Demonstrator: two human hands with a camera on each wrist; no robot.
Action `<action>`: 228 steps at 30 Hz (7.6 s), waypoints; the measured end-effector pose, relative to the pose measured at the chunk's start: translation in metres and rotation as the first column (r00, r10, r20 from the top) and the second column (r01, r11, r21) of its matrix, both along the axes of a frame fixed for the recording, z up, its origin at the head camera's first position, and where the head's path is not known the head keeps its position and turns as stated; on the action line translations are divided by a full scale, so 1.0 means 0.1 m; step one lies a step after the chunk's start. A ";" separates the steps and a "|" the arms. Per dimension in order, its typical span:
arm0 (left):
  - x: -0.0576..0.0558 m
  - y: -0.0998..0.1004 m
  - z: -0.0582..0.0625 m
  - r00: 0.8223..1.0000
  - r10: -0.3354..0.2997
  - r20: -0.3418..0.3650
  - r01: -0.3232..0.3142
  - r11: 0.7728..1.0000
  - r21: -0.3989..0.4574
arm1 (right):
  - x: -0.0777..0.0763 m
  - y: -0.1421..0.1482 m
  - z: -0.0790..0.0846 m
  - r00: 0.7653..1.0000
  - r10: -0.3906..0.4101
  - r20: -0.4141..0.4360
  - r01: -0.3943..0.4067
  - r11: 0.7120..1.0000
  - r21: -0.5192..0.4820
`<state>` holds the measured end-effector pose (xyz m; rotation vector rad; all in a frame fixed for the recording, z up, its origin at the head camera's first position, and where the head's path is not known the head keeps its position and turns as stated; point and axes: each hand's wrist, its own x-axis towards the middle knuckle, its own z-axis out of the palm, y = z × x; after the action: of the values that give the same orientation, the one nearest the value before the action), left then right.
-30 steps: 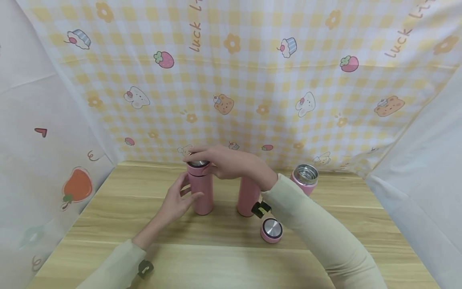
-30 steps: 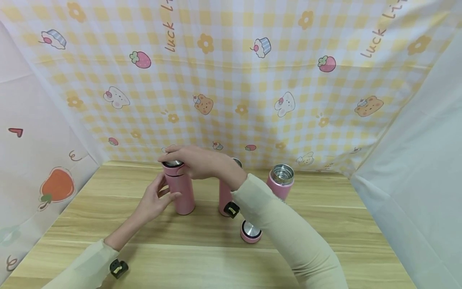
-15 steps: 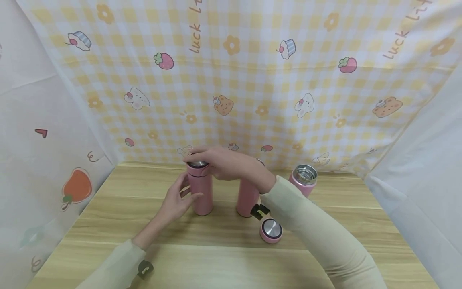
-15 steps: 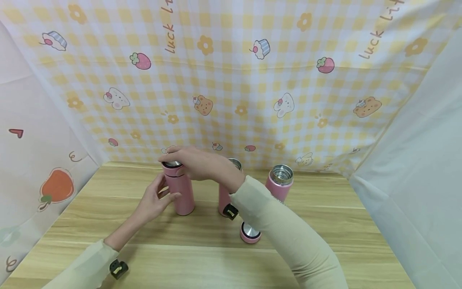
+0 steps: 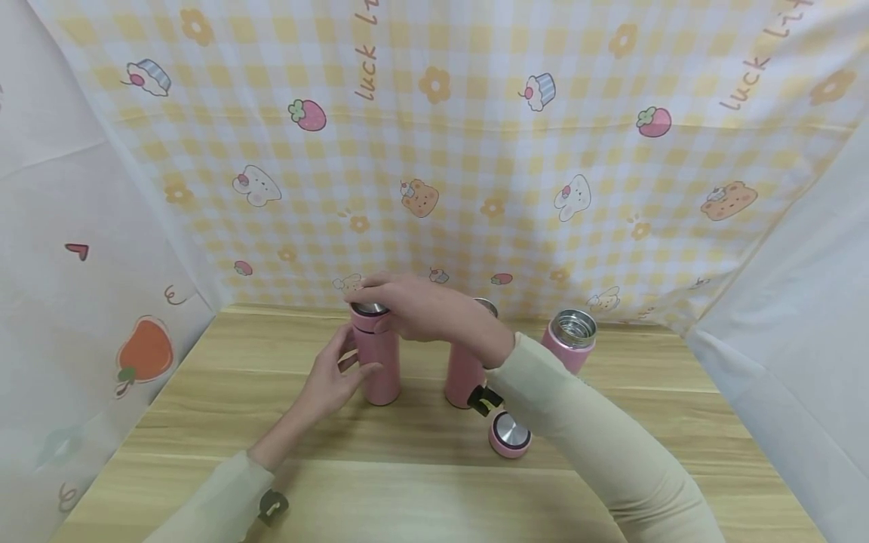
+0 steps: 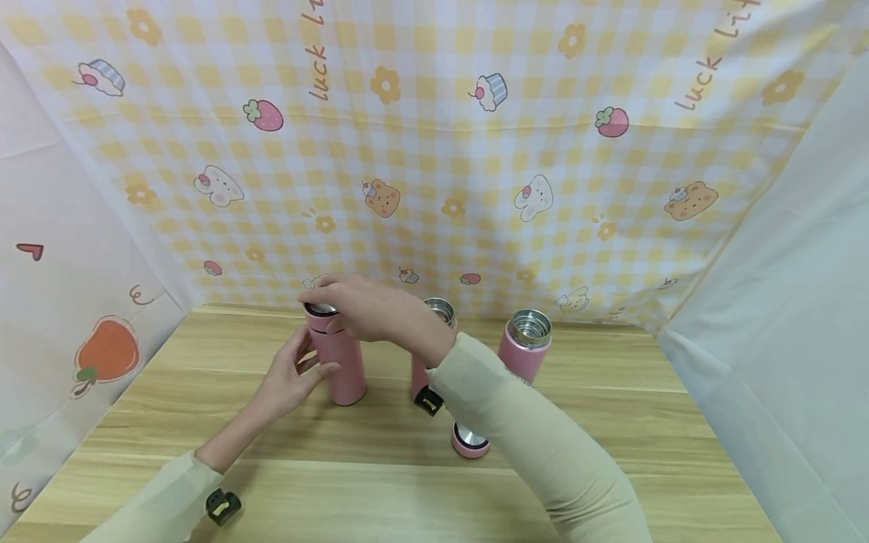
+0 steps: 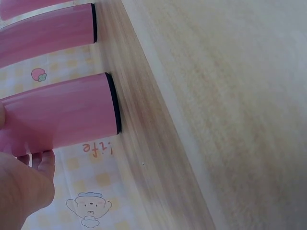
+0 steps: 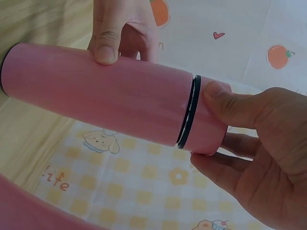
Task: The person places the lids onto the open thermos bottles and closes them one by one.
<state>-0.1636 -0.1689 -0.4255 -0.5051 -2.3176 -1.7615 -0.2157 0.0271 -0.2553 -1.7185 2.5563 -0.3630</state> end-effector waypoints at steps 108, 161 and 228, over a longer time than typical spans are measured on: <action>-0.01 0.02 -0.03 1.000 -0.008 -0.022 0.006 0.999 -0.054 | -0.13 0.07 -0.09 0.987 0.157 0.023 -0.154 0.983 -0.099; -0.01 0.01 -0.03 0.999 -0.022 -0.035 0.021 0.999 -0.034 | 0.04 -0.04 -0.05 0.994 -0.074 -0.075 0.072 0.997 -0.018; 0.00 0.03 -0.03 1.000 0.002 -0.021 -0.001 1.000 0.022 | -0.04 -0.02 0.10 0.997 0.041 0.060 -0.044 0.997 0.060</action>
<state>-0.1640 -0.1658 -0.4290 -0.5152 -2.2812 -1.7711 -0.2197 0.0252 -0.2458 -1.7120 2.4594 -0.3255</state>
